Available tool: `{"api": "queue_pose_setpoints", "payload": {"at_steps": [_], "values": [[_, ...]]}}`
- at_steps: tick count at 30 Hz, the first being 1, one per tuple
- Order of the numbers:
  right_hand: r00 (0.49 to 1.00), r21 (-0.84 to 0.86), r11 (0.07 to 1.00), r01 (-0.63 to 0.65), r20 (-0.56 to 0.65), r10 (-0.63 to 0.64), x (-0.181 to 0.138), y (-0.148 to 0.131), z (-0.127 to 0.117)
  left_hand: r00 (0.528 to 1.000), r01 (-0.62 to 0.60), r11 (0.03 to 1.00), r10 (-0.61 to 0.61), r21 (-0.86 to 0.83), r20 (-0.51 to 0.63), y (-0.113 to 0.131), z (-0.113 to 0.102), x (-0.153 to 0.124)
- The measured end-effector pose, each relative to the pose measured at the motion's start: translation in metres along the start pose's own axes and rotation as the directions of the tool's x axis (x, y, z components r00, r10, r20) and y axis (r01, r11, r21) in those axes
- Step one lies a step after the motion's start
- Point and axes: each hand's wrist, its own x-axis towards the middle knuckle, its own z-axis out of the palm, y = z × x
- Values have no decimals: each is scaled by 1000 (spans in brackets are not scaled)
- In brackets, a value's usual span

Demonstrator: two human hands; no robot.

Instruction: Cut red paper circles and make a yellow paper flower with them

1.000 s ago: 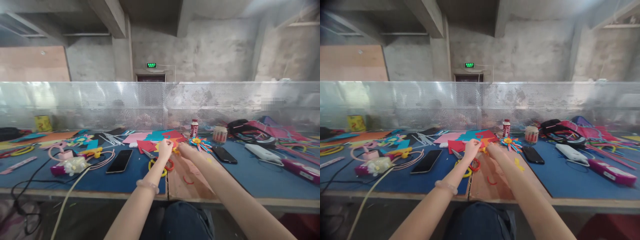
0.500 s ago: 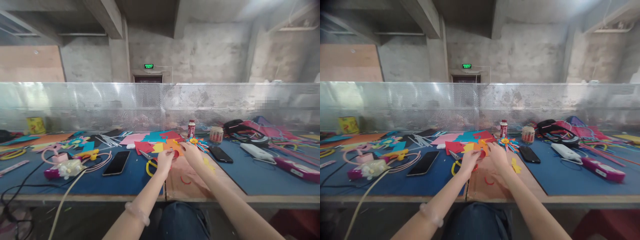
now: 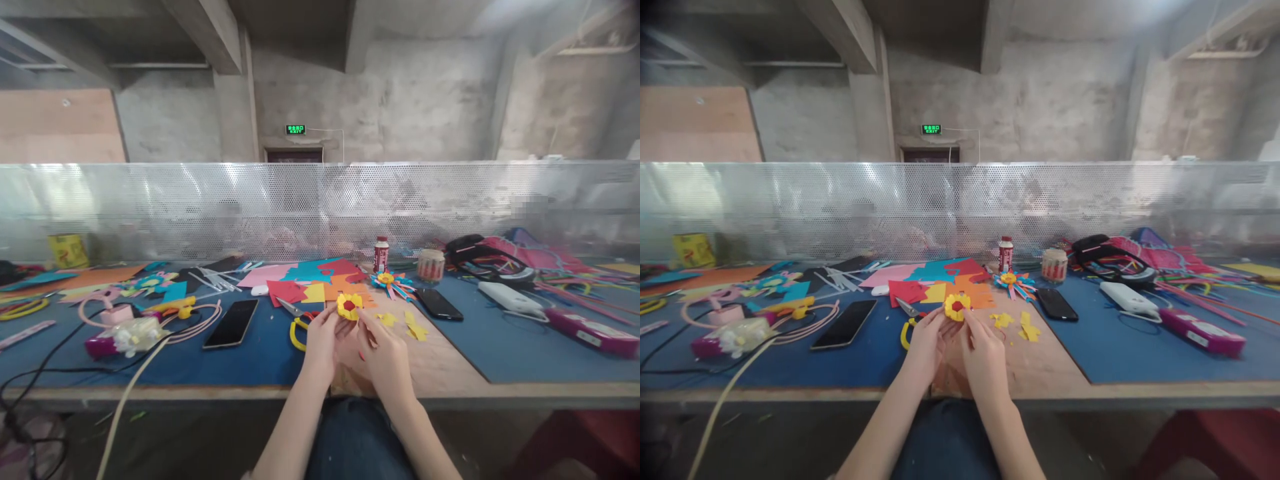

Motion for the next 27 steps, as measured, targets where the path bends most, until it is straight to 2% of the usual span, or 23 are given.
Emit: {"api": "queue_pose_setpoints", "payload": {"at_steps": [9,13,20,27], "values": [[999,2,999,51,15,-51,-8,4,-2,999,19,1000,-19,-15,26,2,1,-10],[997,-3,997,72,35,-72,-11,6,-3,999,44,998,-45,-46,-16,7,5,-13],[995,-21,996,91,48,-90,-11,5,-4,1000,12,1000,-12,-23,16,4,4,-14],[997,10,998,60,47,-60,-11,4,-7,1000,19,997,-18,-74,14,6,4,-14]]}}
